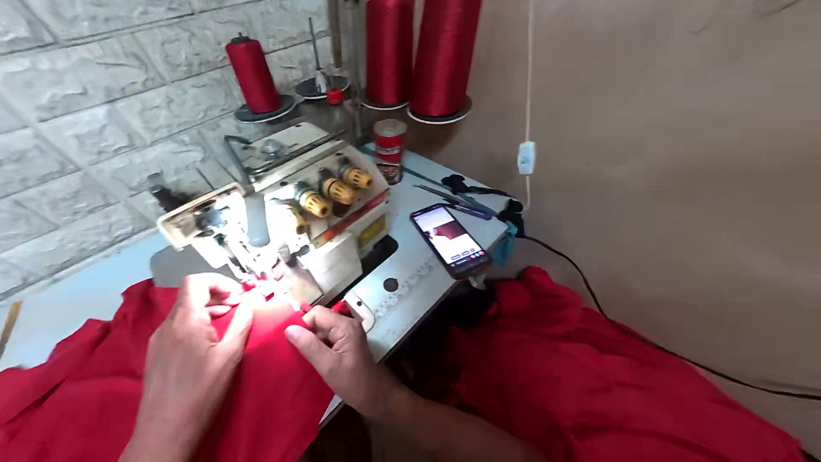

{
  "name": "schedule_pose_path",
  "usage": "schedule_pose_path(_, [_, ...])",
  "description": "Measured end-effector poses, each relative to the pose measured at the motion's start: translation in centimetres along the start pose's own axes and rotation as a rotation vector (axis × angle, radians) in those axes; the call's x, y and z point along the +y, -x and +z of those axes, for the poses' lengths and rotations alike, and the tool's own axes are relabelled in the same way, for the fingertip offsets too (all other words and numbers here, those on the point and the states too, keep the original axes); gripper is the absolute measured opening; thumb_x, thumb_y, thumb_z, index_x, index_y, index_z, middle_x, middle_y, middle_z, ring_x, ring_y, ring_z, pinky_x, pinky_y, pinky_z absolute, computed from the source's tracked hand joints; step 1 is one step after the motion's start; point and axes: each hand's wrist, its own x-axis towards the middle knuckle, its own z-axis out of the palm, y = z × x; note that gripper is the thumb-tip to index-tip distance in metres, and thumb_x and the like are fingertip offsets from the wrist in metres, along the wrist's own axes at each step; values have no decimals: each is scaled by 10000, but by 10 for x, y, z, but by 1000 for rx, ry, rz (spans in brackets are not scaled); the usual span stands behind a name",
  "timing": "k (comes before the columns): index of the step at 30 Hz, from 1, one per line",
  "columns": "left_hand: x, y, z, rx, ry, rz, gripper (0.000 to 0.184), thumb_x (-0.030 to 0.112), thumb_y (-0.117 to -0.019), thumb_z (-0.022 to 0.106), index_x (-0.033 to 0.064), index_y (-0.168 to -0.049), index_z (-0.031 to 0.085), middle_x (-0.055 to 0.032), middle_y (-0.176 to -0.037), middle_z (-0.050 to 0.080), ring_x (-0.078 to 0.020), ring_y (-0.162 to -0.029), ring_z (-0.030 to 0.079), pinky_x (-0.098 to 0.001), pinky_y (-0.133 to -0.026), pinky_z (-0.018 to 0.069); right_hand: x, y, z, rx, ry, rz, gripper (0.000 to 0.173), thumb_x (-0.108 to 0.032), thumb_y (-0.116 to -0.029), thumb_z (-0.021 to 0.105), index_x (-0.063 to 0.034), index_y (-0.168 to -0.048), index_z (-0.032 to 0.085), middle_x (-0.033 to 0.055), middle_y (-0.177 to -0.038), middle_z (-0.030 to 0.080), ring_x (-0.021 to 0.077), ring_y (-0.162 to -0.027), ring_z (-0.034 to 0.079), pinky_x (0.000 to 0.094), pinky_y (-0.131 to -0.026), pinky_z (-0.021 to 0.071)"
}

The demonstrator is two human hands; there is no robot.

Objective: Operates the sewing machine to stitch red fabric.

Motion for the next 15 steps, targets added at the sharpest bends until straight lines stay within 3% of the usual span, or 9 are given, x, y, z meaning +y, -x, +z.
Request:
schedule_pose_path(4, [-8,-2,0,-4,-6,-1,367,349,-947,557,29,-1119,612,-134,-981,689,-239,-885,669,-455,-762,531,3,-1,0,-8,11,-21,202,-128,-995,626,30,-871,649,20,-653,585,27,-570,527,208,-547,453])
schedule_pose_path(9, [-12,0,-1,-42,-40,57,351,347,-1011,524,36,-1041,683,-158,-1035,671,-246,-947,643,-430,-801,507,2,1,1,-25,-10,-26,187,-108,-999,620,52,-909,651,36,-671,596,34,-583,534,208,-556,456])
schedule_pose_path(15, [-2,6,-8,-77,-87,51,340,264,-1034,536,-23,-1076,713,-240,-1166,692,-415,-1178,610,-558,-972,458,2,2,-1,-31,-31,-19,169,-82,-987,622,79,-950,658,54,-700,616,29,-608,549,194,-579,470])
